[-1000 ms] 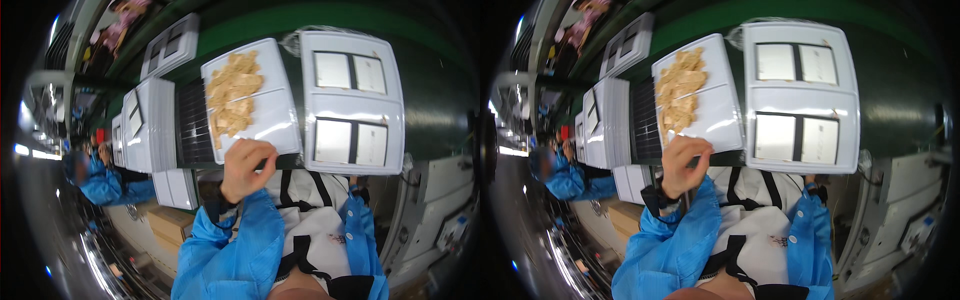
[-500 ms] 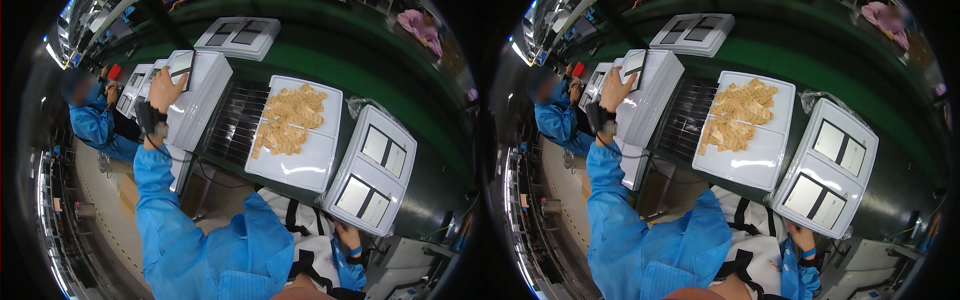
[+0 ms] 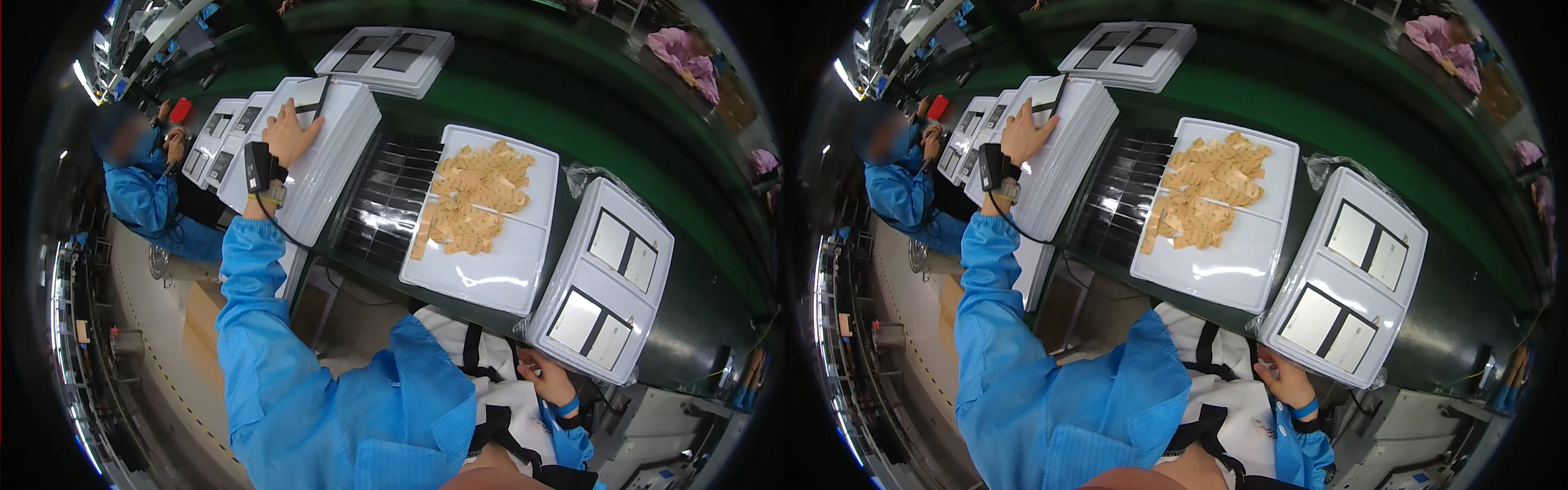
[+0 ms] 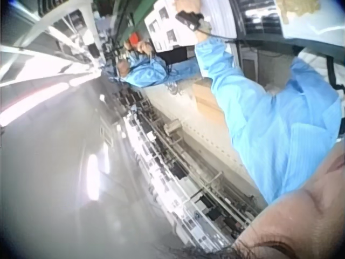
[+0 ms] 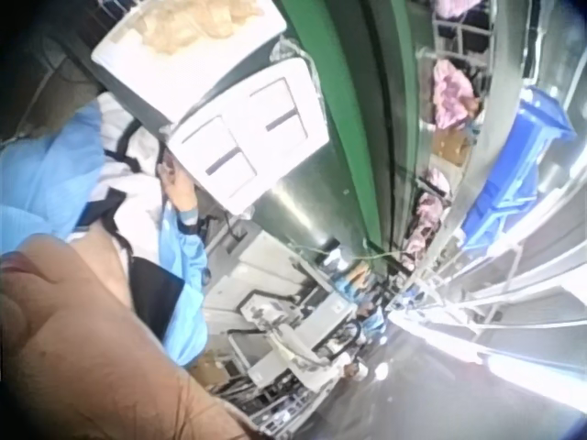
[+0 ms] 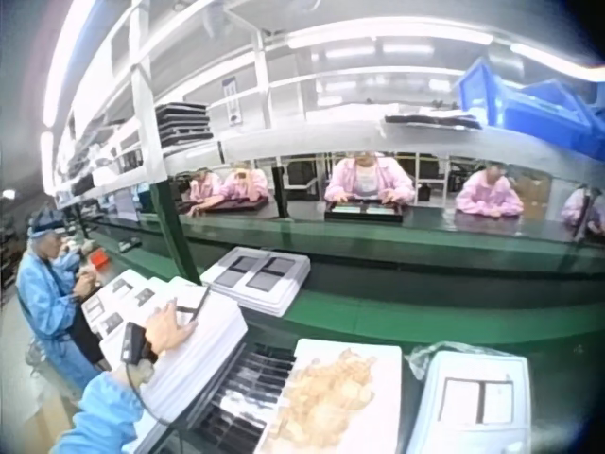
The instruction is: Applying small components and stickers to parts held in assembly trays.
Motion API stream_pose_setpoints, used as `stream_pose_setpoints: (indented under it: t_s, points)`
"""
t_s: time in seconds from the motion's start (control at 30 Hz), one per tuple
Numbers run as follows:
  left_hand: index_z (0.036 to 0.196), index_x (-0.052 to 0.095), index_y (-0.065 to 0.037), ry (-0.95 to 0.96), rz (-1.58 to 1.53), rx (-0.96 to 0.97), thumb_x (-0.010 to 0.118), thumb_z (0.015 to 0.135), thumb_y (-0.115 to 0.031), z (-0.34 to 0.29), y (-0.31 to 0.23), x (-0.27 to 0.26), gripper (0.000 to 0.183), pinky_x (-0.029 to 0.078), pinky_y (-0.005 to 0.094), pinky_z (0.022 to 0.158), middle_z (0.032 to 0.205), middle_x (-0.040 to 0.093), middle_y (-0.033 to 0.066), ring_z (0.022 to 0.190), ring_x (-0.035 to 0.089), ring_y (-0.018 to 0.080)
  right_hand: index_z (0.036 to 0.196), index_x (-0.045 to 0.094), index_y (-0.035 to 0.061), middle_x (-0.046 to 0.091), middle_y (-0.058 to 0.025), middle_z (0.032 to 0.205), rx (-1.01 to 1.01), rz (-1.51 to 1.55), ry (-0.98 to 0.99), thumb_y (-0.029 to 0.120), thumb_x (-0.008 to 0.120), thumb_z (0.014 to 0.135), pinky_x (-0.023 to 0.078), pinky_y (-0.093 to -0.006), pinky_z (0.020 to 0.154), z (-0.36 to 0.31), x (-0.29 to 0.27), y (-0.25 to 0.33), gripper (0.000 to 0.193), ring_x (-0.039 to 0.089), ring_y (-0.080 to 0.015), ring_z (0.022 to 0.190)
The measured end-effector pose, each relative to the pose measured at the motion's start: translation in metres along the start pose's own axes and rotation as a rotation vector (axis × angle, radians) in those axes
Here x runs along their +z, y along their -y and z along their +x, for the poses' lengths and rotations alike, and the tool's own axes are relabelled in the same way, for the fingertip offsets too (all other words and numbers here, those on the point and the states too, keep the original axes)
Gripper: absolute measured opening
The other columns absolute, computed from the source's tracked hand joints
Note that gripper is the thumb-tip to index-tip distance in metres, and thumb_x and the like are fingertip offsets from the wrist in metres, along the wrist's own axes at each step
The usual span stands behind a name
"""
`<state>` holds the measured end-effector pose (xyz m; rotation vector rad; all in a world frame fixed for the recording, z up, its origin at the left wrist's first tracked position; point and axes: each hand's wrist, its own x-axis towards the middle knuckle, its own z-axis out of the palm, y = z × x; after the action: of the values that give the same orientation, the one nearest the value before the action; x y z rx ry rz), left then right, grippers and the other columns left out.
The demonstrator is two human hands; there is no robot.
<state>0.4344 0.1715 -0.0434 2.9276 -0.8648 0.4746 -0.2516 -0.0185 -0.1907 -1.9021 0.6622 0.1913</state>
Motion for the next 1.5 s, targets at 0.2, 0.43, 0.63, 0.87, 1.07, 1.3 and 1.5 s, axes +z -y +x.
stream_pose_setpoints:
  t_s: [0.2,0.43,0.63,0.87,1.07,1.3,1.5]
  points:
    - [0.156,0.047,0.000,-0.206,0.087,0.097,0.056,0.099,-0.072,0.002,-0.019,-0.044,0.092,0.048,0.0531,0.111,0.147,0.060,0.0279,0.132,0.059,0.0459,0.138,0.065,0.0011,0.076,-0.0194,0.120,-0.026,-0.037,0.056,0.038,0.072,0.102,0.059,-0.0421,0.093,0.004,0.001,-0.017,0.052,0.074,-0.0314,0.109]
    - [0.124,0.070,-0.002,-0.725,-0.383,0.555,0.069,0.103,-0.027,0.018,-0.150,-0.224,0.033,0.053,0.0433,0.097,0.120,0.074,0.0165,0.111,0.069,0.0367,0.141,0.061,-0.0009,0.075,-0.0188,0.123,-0.054,0.023,0.069,0.035,0.071,0.105,0.058,-0.0391,0.097,0.000,0.020,-0.037,0.052,0.073,-0.0272,0.111]
    - [0.112,0.070,-0.004,-0.348,-0.456,0.848,0.071,0.102,-0.024,0.010,-0.233,-0.252,0.023,0.055,0.0366,0.078,0.095,0.073,0.0128,0.086,0.071,0.0276,0.134,0.068,0.0038,0.076,-0.0208,0.113,-0.186,-0.059,-0.016,0.037,0.072,0.103,0.059,-0.0405,0.089,-0.009,0.012,-0.019,0.046,0.075,-0.0326,0.106]
    - [0.091,0.067,-0.005,0.435,-0.408,0.529,0.081,0.092,-0.041,-0.100,-0.165,-0.102,0.039,0.052,0.0416,0.062,0.073,0.067,0.0129,0.069,0.067,0.0306,0.138,0.065,0.0035,0.074,-0.0192,0.125,-0.051,0.136,0.002,0.026,0.074,0.101,0.061,-0.0407,0.093,-0.026,-0.009,0.013,0.044,0.075,-0.0362,0.108]
    - [0.097,0.062,-0.004,0.423,-0.613,0.326,0.101,0.071,-0.033,-0.217,-0.089,0.030,0.055,0.048,0.0372,0.064,0.077,0.061,0.0052,0.073,0.059,0.0200,0.137,0.064,0.0033,0.073,-0.0202,0.120,-0.106,-0.021,0.022,0.032,0.072,0.102,0.057,-0.0467,0.092,-0.034,-0.007,0.017,0.046,0.072,-0.0389,0.108]
    - [0.108,0.056,-0.005,0.442,-0.714,0.159,0.100,0.073,-0.021,-0.209,-0.075,0.028,0.058,0.040,0.0298,0.060,0.076,0.048,-0.0010,0.067,0.044,0.0113,0.145,0.057,0.0029,0.066,-0.0216,0.139,-0.294,-0.054,0.150,0.019,0.072,0.098,0.053,-0.0460,0.104,-0.035,-0.023,0.051,0.052,0.066,-0.0423,0.123]
    - [0.122,0.054,-0.004,0.390,-0.963,0.074,0.095,0.079,-0.006,-0.212,-0.078,0.046,0.060,0.045,0.0216,0.065,0.095,0.053,-0.0015,0.074,0.048,0.0054,0.144,0.060,0.0023,0.070,-0.0200,0.128,-0.365,0.013,0.263,0.020,0.072,0.098,0.056,-0.0423,0.096,-0.057,-0.069,0.111,0.051,0.069,-0.0381,0.113]
